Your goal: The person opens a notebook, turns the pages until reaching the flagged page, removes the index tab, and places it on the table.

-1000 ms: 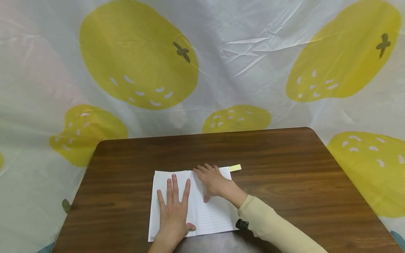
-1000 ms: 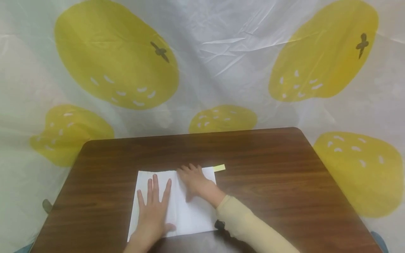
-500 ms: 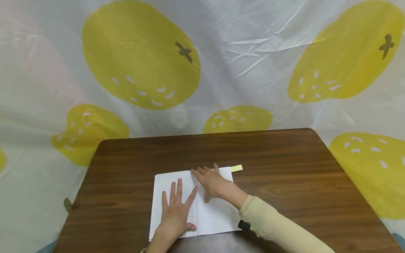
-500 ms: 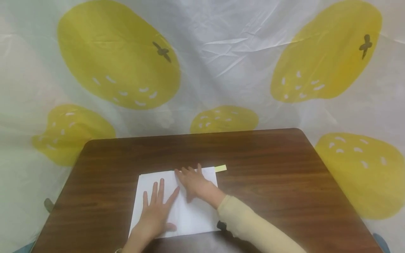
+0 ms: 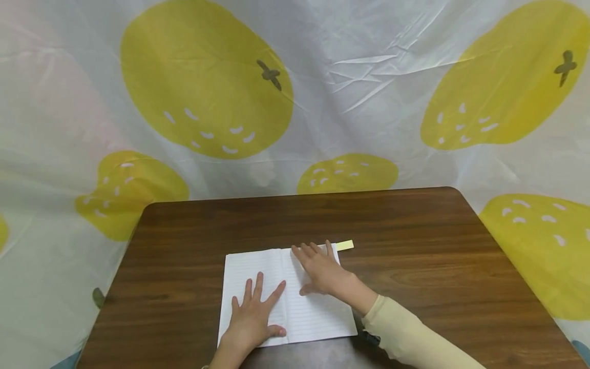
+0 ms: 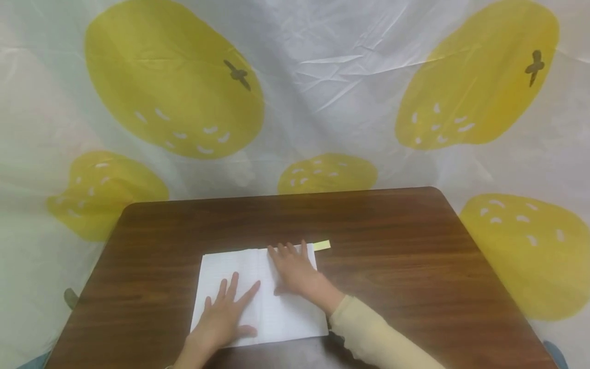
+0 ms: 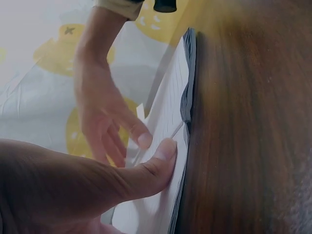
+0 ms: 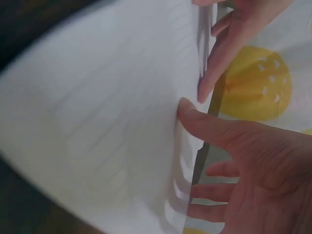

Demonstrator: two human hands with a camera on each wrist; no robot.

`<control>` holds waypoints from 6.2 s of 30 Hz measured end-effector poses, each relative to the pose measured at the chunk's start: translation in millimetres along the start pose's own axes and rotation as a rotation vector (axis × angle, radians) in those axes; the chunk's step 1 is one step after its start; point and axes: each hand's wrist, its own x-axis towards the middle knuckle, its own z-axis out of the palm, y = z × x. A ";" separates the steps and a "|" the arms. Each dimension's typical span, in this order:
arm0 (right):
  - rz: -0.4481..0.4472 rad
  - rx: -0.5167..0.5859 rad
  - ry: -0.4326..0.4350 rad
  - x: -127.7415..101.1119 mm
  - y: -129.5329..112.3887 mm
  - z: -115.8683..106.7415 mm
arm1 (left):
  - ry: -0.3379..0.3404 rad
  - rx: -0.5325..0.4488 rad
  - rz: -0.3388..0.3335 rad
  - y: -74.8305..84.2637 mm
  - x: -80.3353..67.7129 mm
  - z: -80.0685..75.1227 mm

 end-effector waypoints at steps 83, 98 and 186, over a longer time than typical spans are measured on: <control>0.144 1.269 0.052 -31.2 23.5 30.5 | 0.057 -0.231 -0.111 5.7 5.6 -6.0; 0.059 0.998 0.140 -16.2 -0.8 33.7 | 0.101 -0.206 -0.067 1.8 5.6 2.1; 0.100 -0.062 -0.017 -10.0 -3.2 -2.7 | 0.116 -0.159 -0.074 1.2 0.6 1.5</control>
